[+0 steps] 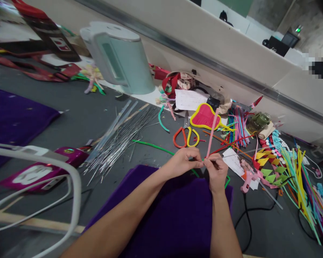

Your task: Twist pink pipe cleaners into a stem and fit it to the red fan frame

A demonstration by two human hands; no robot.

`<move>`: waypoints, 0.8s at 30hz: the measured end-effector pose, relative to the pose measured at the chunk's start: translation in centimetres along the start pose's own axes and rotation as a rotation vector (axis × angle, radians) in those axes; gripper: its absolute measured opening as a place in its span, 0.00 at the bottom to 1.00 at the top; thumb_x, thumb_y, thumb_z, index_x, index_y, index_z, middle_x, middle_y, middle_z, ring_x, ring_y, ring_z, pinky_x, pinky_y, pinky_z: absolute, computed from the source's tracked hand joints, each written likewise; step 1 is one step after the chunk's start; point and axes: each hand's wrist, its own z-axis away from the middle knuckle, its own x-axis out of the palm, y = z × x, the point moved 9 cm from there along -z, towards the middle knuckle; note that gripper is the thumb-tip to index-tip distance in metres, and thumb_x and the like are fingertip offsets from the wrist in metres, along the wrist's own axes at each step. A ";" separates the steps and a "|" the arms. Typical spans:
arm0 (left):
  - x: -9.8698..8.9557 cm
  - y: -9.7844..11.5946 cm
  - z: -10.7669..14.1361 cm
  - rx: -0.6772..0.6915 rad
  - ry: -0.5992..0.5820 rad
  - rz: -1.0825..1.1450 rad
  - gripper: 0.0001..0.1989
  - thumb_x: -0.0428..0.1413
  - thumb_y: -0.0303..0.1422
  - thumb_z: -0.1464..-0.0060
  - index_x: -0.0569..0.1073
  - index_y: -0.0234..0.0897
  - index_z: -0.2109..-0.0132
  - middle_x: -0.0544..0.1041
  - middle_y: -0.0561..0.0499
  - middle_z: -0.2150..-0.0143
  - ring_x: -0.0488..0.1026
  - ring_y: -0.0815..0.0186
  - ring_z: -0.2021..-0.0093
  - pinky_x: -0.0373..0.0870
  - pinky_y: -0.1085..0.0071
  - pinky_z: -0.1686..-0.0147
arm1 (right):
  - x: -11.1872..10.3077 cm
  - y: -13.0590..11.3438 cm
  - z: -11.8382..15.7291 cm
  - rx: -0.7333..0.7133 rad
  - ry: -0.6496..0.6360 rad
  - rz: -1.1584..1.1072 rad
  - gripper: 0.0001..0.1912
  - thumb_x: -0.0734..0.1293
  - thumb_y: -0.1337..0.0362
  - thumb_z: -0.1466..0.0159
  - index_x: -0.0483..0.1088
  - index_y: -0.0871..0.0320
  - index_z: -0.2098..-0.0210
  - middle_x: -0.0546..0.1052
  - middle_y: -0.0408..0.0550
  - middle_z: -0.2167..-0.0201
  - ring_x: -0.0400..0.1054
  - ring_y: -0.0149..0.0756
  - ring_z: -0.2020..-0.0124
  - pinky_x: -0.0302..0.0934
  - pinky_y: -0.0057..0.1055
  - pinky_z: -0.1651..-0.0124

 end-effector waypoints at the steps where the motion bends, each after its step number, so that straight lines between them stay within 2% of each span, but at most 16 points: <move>1: 0.5 -1.0 0.1 -0.096 -0.066 0.151 0.10 0.61 0.34 0.54 0.70 0.33 0.76 0.67 0.55 0.80 0.62 0.71 0.76 0.59 0.74 0.75 | 0.2 0.0 0.1 0.009 -0.013 -0.020 0.04 0.70 0.68 0.45 0.71 0.59 0.76 0.69 0.43 0.75 0.64 0.33 0.71 0.58 0.30 0.67; 4: 2.3 -2.5 0.6 -0.297 -0.228 0.472 0.14 0.63 0.38 0.59 0.69 0.32 0.77 0.67 0.56 0.81 0.58 0.75 0.81 0.54 0.76 0.80 | 0.5 0.1 0.1 0.045 -0.038 -0.064 0.05 0.70 0.67 0.46 0.70 0.59 0.76 0.68 0.42 0.76 0.63 0.31 0.72 0.57 0.29 0.68; 7: 2.7 -2.8 0.5 -0.316 -0.230 0.492 0.14 0.63 0.38 0.59 0.69 0.32 0.76 0.67 0.56 0.80 0.59 0.75 0.80 0.55 0.77 0.79 | 0.2 0.5 0.1 0.076 -0.008 -0.058 0.07 0.70 0.66 0.46 0.69 0.59 0.78 0.67 0.41 0.77 0.62 0.30 0.73 0.57 0.28 0.69; 10: 1.4 -2.0 0.0 -0.185 -0.060 0.199 0.10 0.60 0.36 0.54 0.71 0.33 0.70 0.69 0.55 0.77 0.65 0.71 0.75 0.60 0.75 0.75 | -0.6 1.1 -0.1 0.106 0.057 -0.037 0.07 0.70 0.64 0.45 0.69 0.59 0.77 0.68 0.41 0.77 0.62 0.30 0.74 0.58 0.28 0.69; 13: 0.1 0.8 0.0 0.089 0.138 -0.308 0.08 0.58 0.34 0.50 0.70 0.35 0.64 0.72 0.51 0.69 0.67 0.65 0.66 0.64 0.70 0.67 | -1.1 1.7 0.0 0.133 0.118 -0.015 0.08 0.70 0.62 0.44 0.70 0.60 0.75 0.69 0.41 0.77 0.63 0.30 0.74 0.60 0.28 0.70; 15: 0.6 2.5 0.5 0.257 0.190 -0.617 0.06 0.55 0.34 0.45 0.70 0.35 0.65 0.71 0.49 0.68 0.66 0.63 0.64 0.63 0.68 0.65 | -1.3 1.9 0.0 0.137 0.150 -0.022 0.08 0.70 0.62 0.45 0.70 0.60 0.75 0.70 0.41 0.77 0.64 0.31 0.74 0.62 0.29 0.69; 17: 1.3 3.3 0.8 0.368 0.206 -0.816 0.08 0.50 0.32 0.41 0.69 0.35 0.68 0.70 0.49 0.70 0.64 0.62 0.66 0.62 0.67 0.66 | -1.2 1.9 0.1 0.141 0.167 -0.053 0.08 0.70 0.62 0.45 0.71 0.60 0.75 0.70 0.42 0.77 0.66 0.31 0.74 0.63 0.30 0.68; 20: 1.6 3.7 1.2 0.440 0.247 -0.925 0.13 0.46 0.29 0.39 0.69 0.35 0.71 0.68 0.49 0.72 0.62 0.63 0.67 0.60 0.68 0.68 | -1.1 1.9 0.1 0.148 0.175 -0.098 0.06 0.71 0.64 0.45 0.71 0.60 0.75 0.71 0.41 0.77 0.66 0.31 0.74 0.64 0.31 0.67; 24: 1.4 3.7 1.2 0.440 0.236 -0.852 0.12 0.47 0.26 0.41 0.70 0.35 0.72 0.67 0.49 0.73 0.61 0.64 0.68 0.59 0.69 0.69 | -1.0 1.6 0.0 0.127 0.165 -0.098 0.05 0.71 0.66 0.46 0.72 0.60 0.75 0.72 0.42 0.76 0.66 0.31 0.74 0.63 0.31 0.68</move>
